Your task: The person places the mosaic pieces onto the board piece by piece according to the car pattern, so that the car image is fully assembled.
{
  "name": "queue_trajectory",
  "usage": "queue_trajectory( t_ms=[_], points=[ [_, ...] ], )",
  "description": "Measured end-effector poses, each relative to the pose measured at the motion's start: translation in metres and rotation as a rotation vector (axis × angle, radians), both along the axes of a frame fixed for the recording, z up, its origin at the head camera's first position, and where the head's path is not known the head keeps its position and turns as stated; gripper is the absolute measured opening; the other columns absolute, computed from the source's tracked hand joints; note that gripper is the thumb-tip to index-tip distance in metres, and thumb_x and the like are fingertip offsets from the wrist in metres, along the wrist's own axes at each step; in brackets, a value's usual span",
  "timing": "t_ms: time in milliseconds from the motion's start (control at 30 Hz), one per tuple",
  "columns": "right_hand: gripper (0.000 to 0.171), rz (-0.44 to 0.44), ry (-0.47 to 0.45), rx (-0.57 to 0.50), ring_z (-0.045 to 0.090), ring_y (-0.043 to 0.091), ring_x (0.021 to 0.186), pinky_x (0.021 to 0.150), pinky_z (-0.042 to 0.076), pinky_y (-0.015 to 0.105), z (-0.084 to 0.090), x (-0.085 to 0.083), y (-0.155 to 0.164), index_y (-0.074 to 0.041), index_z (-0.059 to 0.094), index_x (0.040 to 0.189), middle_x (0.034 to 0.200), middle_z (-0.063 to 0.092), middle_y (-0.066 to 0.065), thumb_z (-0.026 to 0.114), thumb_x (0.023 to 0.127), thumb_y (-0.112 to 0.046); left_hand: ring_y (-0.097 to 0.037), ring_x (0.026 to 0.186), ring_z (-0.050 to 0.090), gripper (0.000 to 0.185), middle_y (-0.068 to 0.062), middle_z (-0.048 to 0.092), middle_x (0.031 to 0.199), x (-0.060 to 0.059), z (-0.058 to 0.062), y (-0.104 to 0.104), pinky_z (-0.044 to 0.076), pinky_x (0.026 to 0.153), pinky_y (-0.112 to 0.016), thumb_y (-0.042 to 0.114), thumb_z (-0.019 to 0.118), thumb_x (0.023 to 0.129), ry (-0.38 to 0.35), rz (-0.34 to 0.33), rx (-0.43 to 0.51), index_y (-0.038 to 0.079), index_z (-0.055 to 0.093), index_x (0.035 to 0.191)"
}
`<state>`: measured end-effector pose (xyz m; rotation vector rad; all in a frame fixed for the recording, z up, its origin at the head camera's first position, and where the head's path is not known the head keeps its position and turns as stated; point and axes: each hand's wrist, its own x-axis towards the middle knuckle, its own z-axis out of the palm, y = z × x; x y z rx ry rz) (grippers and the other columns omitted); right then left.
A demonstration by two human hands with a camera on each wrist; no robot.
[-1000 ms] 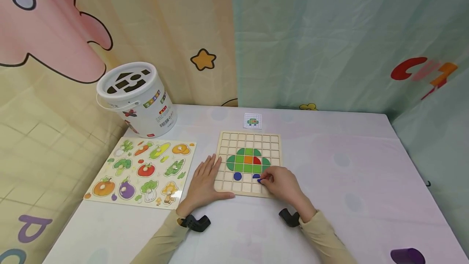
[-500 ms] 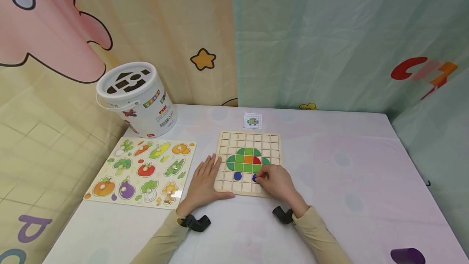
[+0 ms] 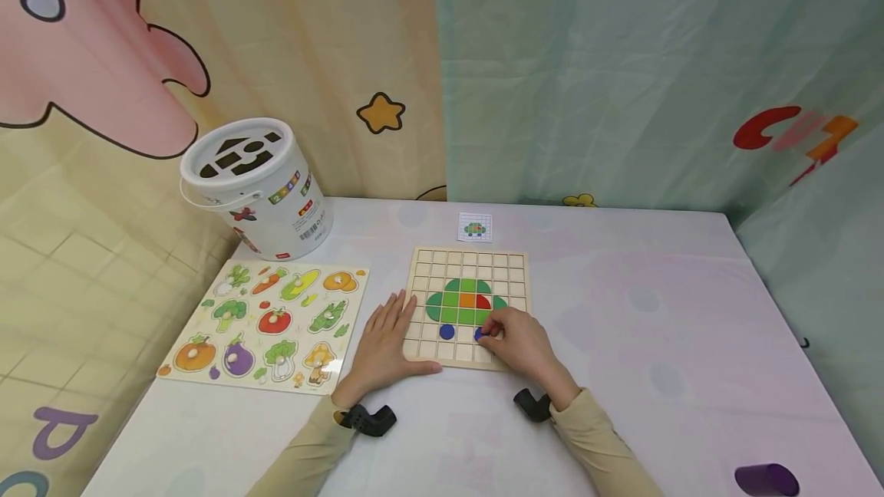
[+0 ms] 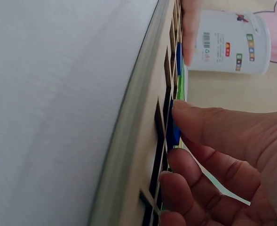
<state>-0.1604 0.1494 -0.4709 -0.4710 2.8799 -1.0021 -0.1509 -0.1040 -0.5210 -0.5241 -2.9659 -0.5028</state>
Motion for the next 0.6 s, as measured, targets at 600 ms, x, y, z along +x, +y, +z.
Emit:
queue_trajectory(
  t_ms=[600],
  points=[
    [0.017,-0.001,0.059,0.081,0.044,0.009,0.057,0.052,0.038,0.027,0.0016,0.0047,-0.0011,-0.019,0.066,0.071,0.068,0.054,-0.011,0.082,0.074,-0.021,-0.027,0.143,0.006,0.12,-0.013,0.016,0.156,-0.0002,-0.0004,-0.0006,0.007,0.114,-0.042,0.081,0.06,0.064,0.024,-0.008,0.017,0.008,0.022,0.151]
  ],
)
